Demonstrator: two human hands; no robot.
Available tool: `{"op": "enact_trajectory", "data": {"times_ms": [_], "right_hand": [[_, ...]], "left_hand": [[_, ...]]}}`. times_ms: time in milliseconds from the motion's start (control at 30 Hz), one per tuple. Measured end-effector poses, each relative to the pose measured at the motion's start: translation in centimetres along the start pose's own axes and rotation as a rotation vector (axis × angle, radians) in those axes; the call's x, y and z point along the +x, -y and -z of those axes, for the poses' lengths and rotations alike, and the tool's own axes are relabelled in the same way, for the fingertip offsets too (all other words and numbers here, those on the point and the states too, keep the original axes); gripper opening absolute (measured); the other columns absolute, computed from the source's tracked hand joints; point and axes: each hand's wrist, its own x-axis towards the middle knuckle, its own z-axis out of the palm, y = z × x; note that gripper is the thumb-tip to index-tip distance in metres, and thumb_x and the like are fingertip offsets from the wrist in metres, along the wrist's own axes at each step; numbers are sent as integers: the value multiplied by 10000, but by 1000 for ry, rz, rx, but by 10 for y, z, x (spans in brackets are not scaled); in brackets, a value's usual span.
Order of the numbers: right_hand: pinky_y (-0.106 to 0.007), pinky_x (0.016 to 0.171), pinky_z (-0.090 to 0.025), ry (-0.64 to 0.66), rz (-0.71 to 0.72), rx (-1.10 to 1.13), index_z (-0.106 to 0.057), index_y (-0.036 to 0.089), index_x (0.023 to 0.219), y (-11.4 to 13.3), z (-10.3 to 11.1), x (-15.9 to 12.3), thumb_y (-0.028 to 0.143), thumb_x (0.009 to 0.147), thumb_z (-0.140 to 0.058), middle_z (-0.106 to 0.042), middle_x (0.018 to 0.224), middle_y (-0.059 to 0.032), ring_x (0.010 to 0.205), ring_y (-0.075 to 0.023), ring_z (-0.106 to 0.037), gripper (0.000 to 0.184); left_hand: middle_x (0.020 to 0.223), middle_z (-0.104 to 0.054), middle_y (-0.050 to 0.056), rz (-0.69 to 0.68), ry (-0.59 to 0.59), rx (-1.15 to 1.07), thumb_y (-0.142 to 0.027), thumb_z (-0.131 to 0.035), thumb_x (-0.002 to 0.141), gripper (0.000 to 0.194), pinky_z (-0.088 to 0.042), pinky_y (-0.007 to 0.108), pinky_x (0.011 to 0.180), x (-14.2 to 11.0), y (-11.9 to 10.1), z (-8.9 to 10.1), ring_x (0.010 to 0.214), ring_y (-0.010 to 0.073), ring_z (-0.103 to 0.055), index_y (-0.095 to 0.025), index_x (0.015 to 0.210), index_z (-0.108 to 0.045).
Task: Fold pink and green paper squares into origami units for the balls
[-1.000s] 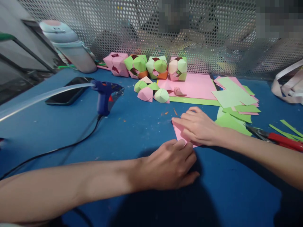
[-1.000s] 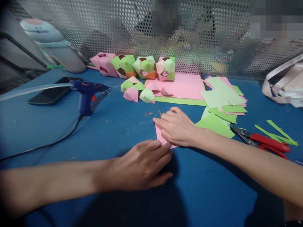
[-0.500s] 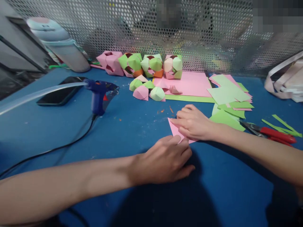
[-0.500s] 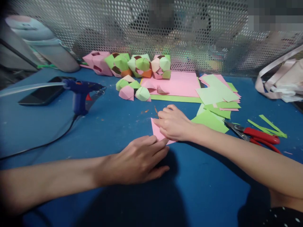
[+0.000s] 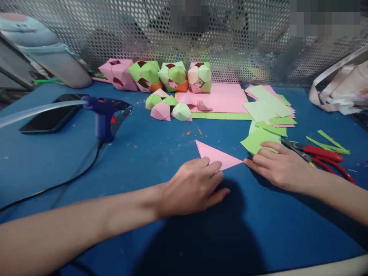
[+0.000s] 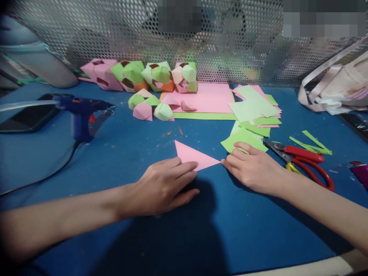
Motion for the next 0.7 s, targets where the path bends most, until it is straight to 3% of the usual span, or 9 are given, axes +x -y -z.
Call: {"op": "enact_trajectory", "data": {"times_ms": [100, 200, 400, 533, 700], "right_hand": [[-415, 936, -360, -64, -140, 27, -677, 158, 1005, 5, 4, 11, 143, 887, -484, -597, 754, -45, 772, -198, -494, 227], [-397, 836, -397, -115, -266, 135, -643, 136, 1095, 14, -1, 29, 188, 884, -482, -643, 927, -93, 864, -225, -522, 271], [-420, 859, -390, -130, -221, 275, -632, 115, 1099, 31, -21, 41, 210, 897, -457, -662, 979, -108, 887, -228, -550, 284], [-420, 862, -386, -159, -216, 286, -627, 114, 1112, 31, -27, 38, 199, 882, -478, -668, 986, -102, 873, -222, -546, 288], [-417, 854, -385, -171, -235, 289, -641, 125, 1068, 31, -27, 38, 195, 875, -482, -676, 1001, -100, 852, -216, -540, 260]], "left_hand": [[991, -658, 95, 43, -28, -46, -421, -378, 934, 375, -482, 349, 660, 4, 3, -1, 776, 217, -562, -158, 919, -644], [1092, -649, 108, 68, -67, -66, -404, -397, 931, 357, -500, 365, 742, 5, 4, -5, 875, 234, -584, -145, 1000, -632], [1337, -528, 182, 53, -76, 16, -441, -419, 920, 491, -476, 407, 865, 7, 7, -9, 1029, 290, -555, -63, 1209, -541], [1223, -603, 172, 62, 20, 117, -527, -324, 933, 576, -477, 416, 765, 9, 10, -5, 924, 290, -577, -69, 1207, -542], [1067, -639, 242, 222, 60, 338, -612, -304, 902, 679, -454, 443, 783, 5, 23, 1, 904, 327, -603, -26, 1084, -593]]}}
